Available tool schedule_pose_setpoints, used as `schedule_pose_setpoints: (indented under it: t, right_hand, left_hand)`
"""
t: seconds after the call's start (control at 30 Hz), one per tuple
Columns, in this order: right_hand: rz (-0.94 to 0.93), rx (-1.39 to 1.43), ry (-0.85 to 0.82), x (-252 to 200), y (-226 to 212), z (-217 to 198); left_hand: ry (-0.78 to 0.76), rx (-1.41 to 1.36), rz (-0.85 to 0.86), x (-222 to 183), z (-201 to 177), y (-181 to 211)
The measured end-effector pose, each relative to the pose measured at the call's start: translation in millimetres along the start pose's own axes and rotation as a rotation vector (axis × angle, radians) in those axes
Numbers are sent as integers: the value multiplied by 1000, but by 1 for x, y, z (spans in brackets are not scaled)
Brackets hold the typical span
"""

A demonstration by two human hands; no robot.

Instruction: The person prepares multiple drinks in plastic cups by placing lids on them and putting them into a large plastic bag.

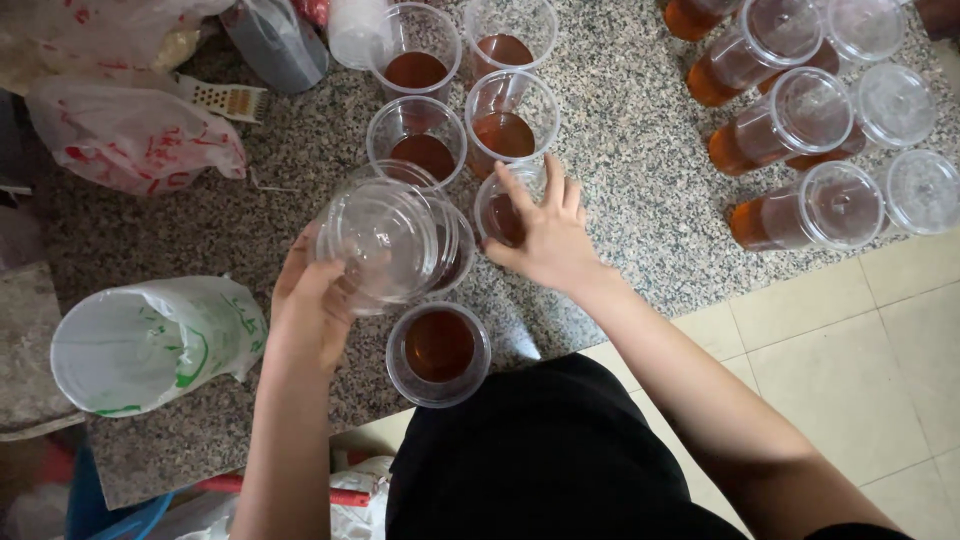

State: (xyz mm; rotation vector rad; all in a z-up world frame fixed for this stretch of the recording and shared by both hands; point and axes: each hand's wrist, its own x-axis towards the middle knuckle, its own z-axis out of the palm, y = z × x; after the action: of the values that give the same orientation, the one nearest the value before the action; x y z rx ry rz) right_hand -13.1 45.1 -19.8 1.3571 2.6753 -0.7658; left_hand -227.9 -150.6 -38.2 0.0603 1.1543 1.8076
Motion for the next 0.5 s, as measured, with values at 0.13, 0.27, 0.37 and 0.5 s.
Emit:
schedule_pose_setpoints:
  t: [0.13,0.27,0.37,0.5]
  right_hand:
    - [-29,-193,22,-1,1,16]
    - [-59,-322,44,3,6,27]
    - [-41,-313,10,6,4,24]
    - [-16,-328,12,9,4,31]
  left_hand:
    - [6,-10,-29,3,-2,2]
    - [-44,-31,-31,-1,0,-1]
    - [-84,-12,-28,4,-1,-7]
    - [-108,-8,-20,4,5,-5]
